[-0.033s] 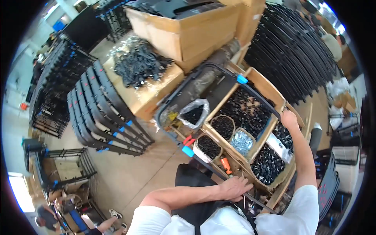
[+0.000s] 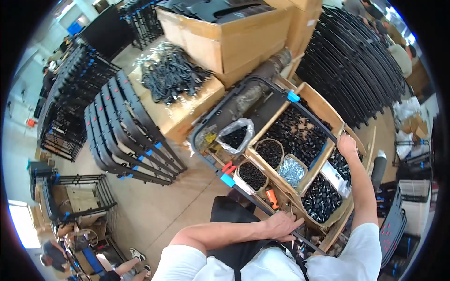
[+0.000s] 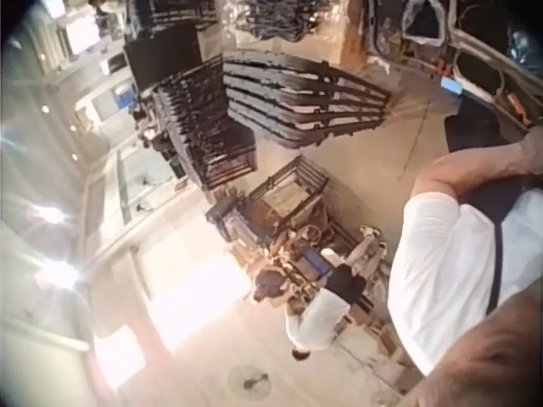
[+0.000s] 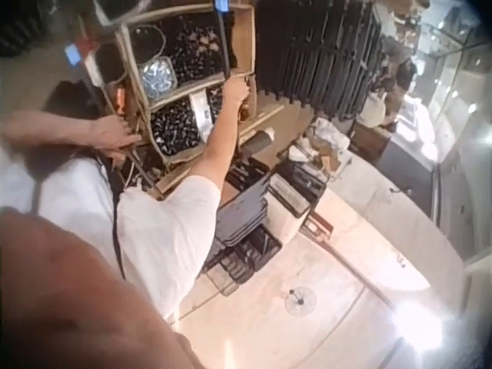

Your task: Assembling plastic components onto metal frames using an electric screwdriver and hand tools in a factory environment.

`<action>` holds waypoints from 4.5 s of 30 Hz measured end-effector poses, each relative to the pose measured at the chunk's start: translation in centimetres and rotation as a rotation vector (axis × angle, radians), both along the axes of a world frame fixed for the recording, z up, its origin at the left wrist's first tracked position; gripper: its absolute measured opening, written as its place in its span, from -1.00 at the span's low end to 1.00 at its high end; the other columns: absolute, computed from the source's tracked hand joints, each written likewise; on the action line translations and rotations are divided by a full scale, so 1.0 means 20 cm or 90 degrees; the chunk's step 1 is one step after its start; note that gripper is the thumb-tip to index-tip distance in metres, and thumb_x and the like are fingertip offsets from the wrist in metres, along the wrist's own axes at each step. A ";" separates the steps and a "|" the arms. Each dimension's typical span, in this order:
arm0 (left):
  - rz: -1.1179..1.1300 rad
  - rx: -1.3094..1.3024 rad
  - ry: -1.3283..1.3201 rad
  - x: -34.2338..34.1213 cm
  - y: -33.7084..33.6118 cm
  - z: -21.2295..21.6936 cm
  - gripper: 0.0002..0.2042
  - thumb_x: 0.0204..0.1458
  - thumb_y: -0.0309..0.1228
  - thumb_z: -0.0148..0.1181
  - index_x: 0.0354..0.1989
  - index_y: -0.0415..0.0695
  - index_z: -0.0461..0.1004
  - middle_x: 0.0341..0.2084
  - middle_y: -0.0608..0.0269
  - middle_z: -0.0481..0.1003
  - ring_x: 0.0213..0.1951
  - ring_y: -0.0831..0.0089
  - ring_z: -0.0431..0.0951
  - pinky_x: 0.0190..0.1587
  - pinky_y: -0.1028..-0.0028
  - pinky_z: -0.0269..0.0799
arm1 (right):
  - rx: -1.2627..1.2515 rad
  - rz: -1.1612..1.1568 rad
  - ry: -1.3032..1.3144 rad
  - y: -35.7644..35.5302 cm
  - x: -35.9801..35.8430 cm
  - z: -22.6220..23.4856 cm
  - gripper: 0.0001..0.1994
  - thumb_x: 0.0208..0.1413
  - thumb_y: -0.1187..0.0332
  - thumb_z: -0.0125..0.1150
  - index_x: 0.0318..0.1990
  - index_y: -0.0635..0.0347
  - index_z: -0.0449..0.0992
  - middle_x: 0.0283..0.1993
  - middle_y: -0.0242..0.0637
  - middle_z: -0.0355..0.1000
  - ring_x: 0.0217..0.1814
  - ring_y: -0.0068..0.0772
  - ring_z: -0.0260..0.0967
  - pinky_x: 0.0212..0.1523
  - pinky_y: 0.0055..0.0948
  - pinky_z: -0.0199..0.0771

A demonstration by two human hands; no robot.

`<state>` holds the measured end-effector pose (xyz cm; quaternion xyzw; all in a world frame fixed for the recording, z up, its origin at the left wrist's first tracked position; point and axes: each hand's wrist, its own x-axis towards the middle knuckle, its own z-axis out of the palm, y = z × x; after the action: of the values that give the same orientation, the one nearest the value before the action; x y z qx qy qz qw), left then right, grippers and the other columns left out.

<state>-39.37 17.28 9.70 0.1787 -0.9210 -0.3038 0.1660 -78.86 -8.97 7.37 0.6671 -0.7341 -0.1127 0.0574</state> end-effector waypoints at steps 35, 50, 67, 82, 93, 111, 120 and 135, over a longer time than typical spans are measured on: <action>0.989 0.381 -0.293 2.56 -2.81 0.27 -0.62 0.11 -0.26 0.20 0.02 -0.19 0.71 0.15 -0.01 0.63 0.25 0.12 0.61 0.21 0.20 0.54 | 0.344 -0.436 -0.155 1.70 1.37 0.29 -0.49 0.33 -0.03 0.13 -0.10 0.38 0.62 -0.21 0.13 0.64 -0.05 0.28 0.60 0.02 0.07 0.60; 0.767 0.187 0.761 2.46 -2.55 0.79 -0.75 0.37 -0.32 0.11 0.02 -0.23 0.31 -0.51 0.24 0.44 -0.56 0.48 0.45 -0.56 0.39 0.36 | 0.147 -0.246 -0.176 1.69 1.50 0.40 -0.53 0.38 0.05 0.09 0.07 0.39 0.44 -0.18 0.20 0.63 -0.09 0.22 0.62 -0.04 0.11 0.57; 0.270 0.599 0.249 1.41 -1.09 0.27 -0.47 0.50 -0.03 -0.10 -0.46 -0.16 0.47 -0.53 0.24 0.51 -0.41 0.46 0.53 -0.24 0.40 0.50 | 0.292 -0.588 -0.399 1.61 1.45 0.38 -0.49 0.42 0.00 -0.06 -0.04 0.38 0.56 -0.31 0.15 0.63 -0.20 0.23 0.65 -0.04 0.04 0.64; 0.228 0.068 0.101 1.22 -0.88 -0.27 -0.65 0.30 -0.16 0.16 -0.33 -0.25 0.48 -0.49 -0.20 0.55 -0.35 -0.24 0.56 -0.21 -0.10 0.45 | 0.157 -0.210 -0.106 1.81 1.34 0.06 -0.61 0.38 0.08 0.01 0.02 0.25 0.52 -0.38 0.13 0.58 -0.28 0.18 0.61 -0.15 0.16 0.59; 0.228 0.022 0.186 1.17 -0.92 -0.23 -0.72 0.26 -0.20 0.18 -0.39 -0.15 0.48 -0.59 0.00 0.54 -0.48 -0.08 0.57 -0.29 0.02 0.47 | 0.153 -0.597 -0.307 1.70 1.40 0.17 -0.40 0.38 -0.10 -0.02 -0.08 0.44 0.50 -0.03 0.35 0.58 0.14 0.30 0.56 0.26 0.17 0.45; 0.208 0.091 0.092 1.18 -0.94 -0.21 -0.67 0.30 -0.14 0.14 -0.35 -0.18 0.49 -0.54 -0.07 0.58 -0.41 -0.08 0.62 -0.21 0.01 0.49 | 0.167 -0.499 -0.294 1.77 1.39 0.15 -0.53 0.39 0.04 0.04 -0.06 0.42 0.48 -0.04 0.36 0.58 0.07 0.35 0.55 0.10 0.18 0.51; 0.222 0.064 0.085 1.22 -0.92 -0.24 -0.66 0.30 -0.13 0.13 -0.36 -0.18 0.51 -0.53 -0.07 0.60 -0.40 -0.09 0.63 -0.20 0.03 0.49 | 0.155 -0.505 -0.182 1.70 1.56 0.22 -0.50 0.30 -0.07 0.17 -0.12 0.30 0.58 -0.15 0.10 0.63 0.01 0.20 0.60 0.07 0.05 0.59; 0.243 0.088 0.095 1.21 -0.92 -0.23 -0.69 0.28 -0.15 0.17 -0.36 -0.17 0.50 -0.49 -0.07 0.60 -0.37 -0.15 0.61 -0.20 -0.03 0.48 | 0.198 -0.796 -0.543 1.61 1.39 0.19 -0.67 0.28 0.15 0.11 -0.30 0.25 0.61 -0.23 0.04 0.62 -0.40 -0.02 0.61 -0.46 -0.07 0.58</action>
<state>-15.13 -1.06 5.17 0.3379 -0.8327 -0.3414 0.2754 -51.10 23.15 11.24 0.1145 -0.9089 0.0408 -0.3990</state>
